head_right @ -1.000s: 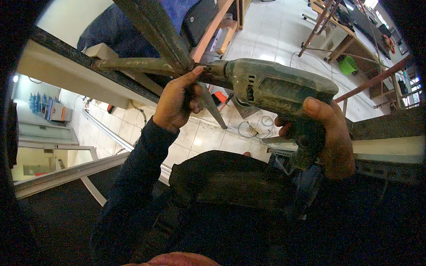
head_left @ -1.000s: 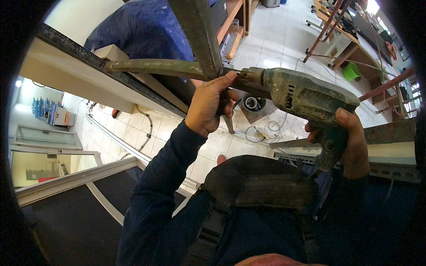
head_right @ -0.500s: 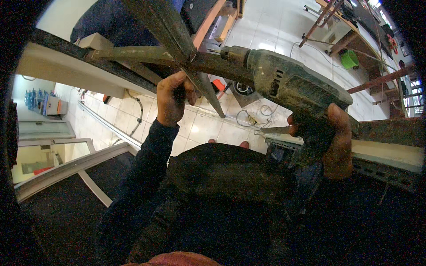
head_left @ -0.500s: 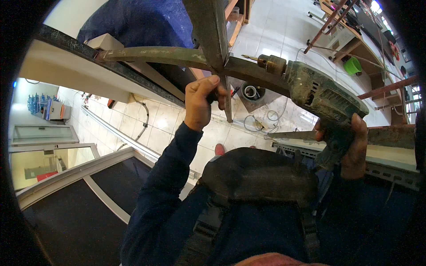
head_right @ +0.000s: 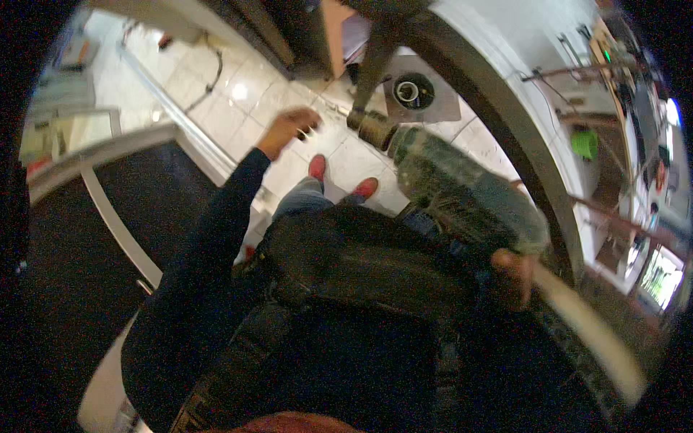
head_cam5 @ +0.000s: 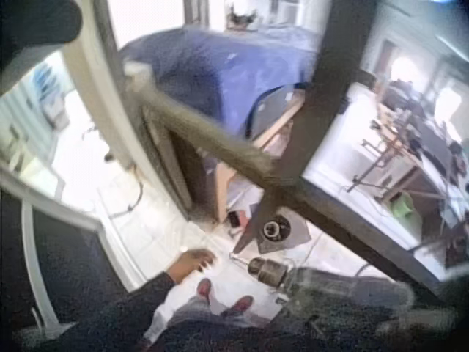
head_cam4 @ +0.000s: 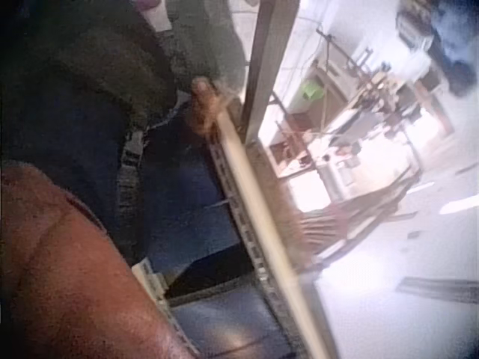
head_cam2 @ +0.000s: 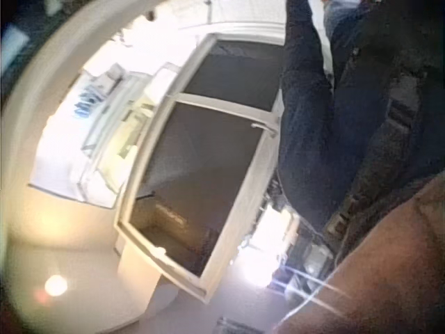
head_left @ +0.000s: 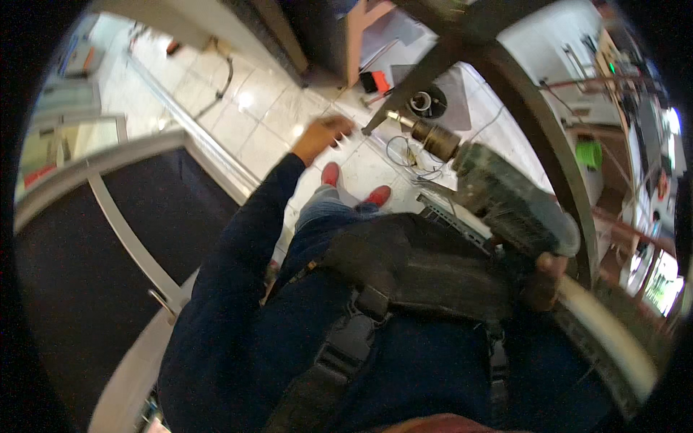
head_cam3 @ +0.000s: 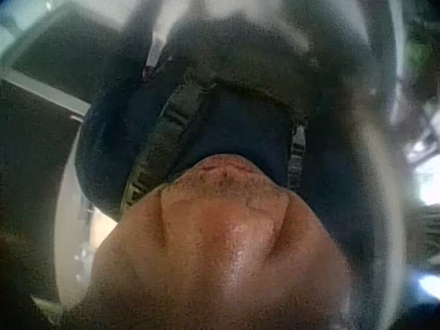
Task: The person installs a drill bit into an electric drill by hand and uses the drill to make holes into a metal frame.
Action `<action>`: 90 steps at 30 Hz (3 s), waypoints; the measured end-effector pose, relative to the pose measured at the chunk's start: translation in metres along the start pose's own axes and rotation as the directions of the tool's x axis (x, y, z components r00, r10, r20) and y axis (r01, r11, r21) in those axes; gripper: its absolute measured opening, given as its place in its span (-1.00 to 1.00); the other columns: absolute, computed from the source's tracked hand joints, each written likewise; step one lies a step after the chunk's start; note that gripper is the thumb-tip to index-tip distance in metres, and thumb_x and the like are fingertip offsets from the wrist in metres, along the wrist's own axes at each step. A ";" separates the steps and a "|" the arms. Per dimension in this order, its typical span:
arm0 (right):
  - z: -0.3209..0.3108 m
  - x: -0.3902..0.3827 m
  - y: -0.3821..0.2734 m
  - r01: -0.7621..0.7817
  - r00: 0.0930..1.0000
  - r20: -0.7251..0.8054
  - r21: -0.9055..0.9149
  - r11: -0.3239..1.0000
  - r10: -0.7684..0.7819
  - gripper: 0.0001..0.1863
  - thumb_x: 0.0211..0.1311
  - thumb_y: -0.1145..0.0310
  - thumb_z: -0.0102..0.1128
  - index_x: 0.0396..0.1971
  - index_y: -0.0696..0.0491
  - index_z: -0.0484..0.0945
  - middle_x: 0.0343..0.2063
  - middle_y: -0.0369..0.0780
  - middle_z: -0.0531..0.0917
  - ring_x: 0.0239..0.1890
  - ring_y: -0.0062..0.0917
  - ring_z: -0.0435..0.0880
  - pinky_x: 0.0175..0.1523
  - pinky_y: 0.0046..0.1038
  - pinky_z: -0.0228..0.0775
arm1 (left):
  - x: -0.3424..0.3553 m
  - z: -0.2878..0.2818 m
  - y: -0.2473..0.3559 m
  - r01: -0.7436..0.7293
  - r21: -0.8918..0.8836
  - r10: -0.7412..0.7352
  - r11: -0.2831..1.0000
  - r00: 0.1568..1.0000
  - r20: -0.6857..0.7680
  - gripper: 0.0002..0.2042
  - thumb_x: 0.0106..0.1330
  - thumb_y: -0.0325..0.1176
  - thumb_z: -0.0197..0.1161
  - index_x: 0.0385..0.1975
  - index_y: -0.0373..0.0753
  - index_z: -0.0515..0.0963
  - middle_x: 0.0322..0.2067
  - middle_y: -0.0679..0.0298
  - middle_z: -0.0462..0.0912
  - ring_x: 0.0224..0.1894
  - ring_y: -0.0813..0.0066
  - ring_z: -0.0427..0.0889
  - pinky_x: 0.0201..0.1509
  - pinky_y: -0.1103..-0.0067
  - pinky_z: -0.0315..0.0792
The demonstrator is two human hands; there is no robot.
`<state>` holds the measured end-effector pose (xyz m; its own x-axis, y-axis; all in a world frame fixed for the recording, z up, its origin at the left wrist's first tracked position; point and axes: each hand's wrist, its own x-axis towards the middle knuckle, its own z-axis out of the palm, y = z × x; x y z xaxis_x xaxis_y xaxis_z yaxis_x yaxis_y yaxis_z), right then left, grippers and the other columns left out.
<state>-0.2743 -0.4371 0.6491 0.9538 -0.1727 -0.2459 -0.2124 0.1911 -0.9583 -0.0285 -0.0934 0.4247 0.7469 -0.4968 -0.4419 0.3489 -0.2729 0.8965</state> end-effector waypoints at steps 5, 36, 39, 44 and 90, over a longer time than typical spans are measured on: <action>0.003 0.057 0.108 -0.403 0.914 -0.072 -0.255 0.879 0.398 -0.13 0.09 -0.08 0.29 0.19 0.30 0.25 -0.09 0.06 0.58 -0.12 -0.31 0.67 -0.03 -0.27 0.60 | -0.039 0.118 -0.015 0.277 -0.846 0.246 0.455 0.875 0.418 -0.32 0.35 -0.01 0.22 0.31 -0.34 0.22 0.18 0.10 0.46 0.19 0.30 0.47 0.30 0.34 0.33; 0.032 0.159 0.511 -0.830 0.545 -0.296 -0.323 0.454 0.785 -0.43 0.02 0.40 0.40 0.12 0.09 0.51 -0.04 -0.19 0.65 0.00 -0.48 0.60 0.12 -0.40 0.44 | 0.462 -0.036 -0.623 0.717 -0.078 -0.554 0.693 0.459 -0.695 -0.66 0.09 -0.01 0.34 -0.39 -0.18 0.71 -0.28 0.05 0.72 -0.15 0.06 0.70 -0.02 0.30 0.54; 0.037 0.163 0.522 -0.830 0.554 -0.285 -0.260 0.494 0.782 -0.40 0.03 0.39 0.40 0.14 0.11 0.48 -0.02 -0.18 0.64 0.02 -0.47 0.59 0.13 -0.39 0.43 | 0.475 -0.028 -0.643 0.705 0.025 -0.471 0.709 0.499 -0.727 -0.60 0.04 0.05 0.36 -0.36 -0.20 0.72 -0.28 -0.03 0.71 -0.16 0.05 0.71 -0.03 0.31 0.56; 0.051 0.181 0.530 -0.779 0.625 -0.200 -0.231 0.584 0.755 -0.37 0.04 0.38 0.40 0.17 0.14 0.44 0.01 -0.16 0.62 0.05 -0.45 0.57 0.16 -0.37 0.41 | 0.442 -0.068 -0.683 0.423 -0.147 -0.408 0.894 0.632 -0.658 -0.75 0.14 -0.20 0.24 -0.38 -0.27 0.66 -0.36 0.10 0.72 -0.35 0.12 0.68 -0.19 0.34 0.56; 0.051 -0.064 -0.034 0.386 0.839 -0.243 -0.364 0.847 -0.487 -0.16 -0.13 0.03 0.45 0.13 0.27 0.43 -0.03 -0.05 0.61 -0.01 -0.37 0.63 0.13 -0.36 0.45 | -0.112 0.127 0.209 -0.171 -0.747 0.317 0.642 0.947 0.055 -0.68 0.39 -0.16 0.22 0.03 -0.16 0.50 -0.06 0.25 0.63 -0.05 0.40 0.64 -0.08 0.44 0.63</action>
<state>-0.3174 -0.3832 0.7047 0.8523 -0.4723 0.2248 0.1110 -0.2568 -0.9601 -0.1111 -0.2000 0.6573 0.7863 -0.6026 -0.1362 0.5193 0.5252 0.6742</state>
